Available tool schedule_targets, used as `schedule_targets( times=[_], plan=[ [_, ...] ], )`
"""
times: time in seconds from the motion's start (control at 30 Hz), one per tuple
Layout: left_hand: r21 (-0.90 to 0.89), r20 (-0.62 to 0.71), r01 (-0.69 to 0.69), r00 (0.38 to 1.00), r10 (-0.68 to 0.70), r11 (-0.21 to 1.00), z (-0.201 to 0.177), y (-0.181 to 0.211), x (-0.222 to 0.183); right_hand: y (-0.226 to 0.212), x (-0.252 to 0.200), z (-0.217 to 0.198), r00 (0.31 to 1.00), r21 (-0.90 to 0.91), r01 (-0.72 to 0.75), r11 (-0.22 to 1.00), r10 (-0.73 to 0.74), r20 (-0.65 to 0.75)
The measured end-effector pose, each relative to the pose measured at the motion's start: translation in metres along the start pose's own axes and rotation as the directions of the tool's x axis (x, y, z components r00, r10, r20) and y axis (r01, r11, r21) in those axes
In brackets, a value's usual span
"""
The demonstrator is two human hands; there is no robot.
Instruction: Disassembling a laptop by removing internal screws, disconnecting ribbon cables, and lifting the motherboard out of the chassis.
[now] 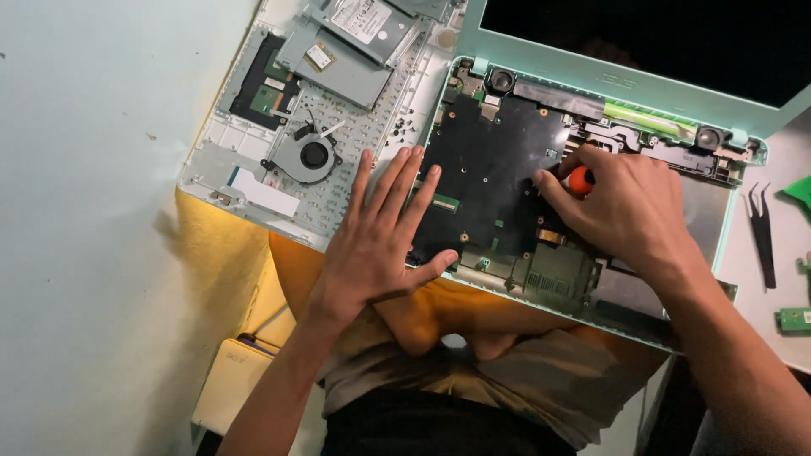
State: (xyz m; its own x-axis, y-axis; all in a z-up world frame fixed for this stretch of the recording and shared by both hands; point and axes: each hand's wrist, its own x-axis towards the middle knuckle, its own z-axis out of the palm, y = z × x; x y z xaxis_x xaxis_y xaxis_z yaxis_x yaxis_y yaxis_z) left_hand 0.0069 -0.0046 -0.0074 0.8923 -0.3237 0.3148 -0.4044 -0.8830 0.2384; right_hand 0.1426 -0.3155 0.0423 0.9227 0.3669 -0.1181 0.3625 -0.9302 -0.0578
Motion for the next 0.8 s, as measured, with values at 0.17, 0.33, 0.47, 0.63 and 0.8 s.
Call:
schedule_targets(
  times=[0.17, 0.33, 0.47, 0.63, 0.8],
  plan=[
    [-0.002, 0.001, 0.013, 1.000, -0.013, 1.000, -0.001, 0.001, -0.001, 0.002, 0.005, 0.002, 0.991, 0.197, -0.100, 0.975, 0.079, 0.111],
    [-0.016, -0.011, 0.005, 1.000, -0.005, 1.000, 0.001, 0.001, -0.001, 0.006, 0.006, 0.002, 0.989, 0.241, -0.091, 0.966, 0.061, 0.132],
    [-0.032, -0.004, 0.012, 1.000, -0.013, 0.999, 0.000, 0.001, -0.002, 0.037, 0.010, 0.012, 1.000, 0.168, 0.018, 0.986, -0.016, -0.012],
    [-0.028, -0.004, 0.013, 1.000, -0.013, 1.000, 0.000, 0.002, -0.002, 0.121, 0.016, 0.026, 0.780, 0.033, 0.189, 0.982, -0.130, -0.613],
    [-0.081, 0.009, 0.026, 1.000, -0.025, 0.996, -0.002, 0.001, 0.000, 0.101, 0.010, 0.009, 0.704, 0.130, 0.316, 0.940, -0.140, -0.696]
  ],
)
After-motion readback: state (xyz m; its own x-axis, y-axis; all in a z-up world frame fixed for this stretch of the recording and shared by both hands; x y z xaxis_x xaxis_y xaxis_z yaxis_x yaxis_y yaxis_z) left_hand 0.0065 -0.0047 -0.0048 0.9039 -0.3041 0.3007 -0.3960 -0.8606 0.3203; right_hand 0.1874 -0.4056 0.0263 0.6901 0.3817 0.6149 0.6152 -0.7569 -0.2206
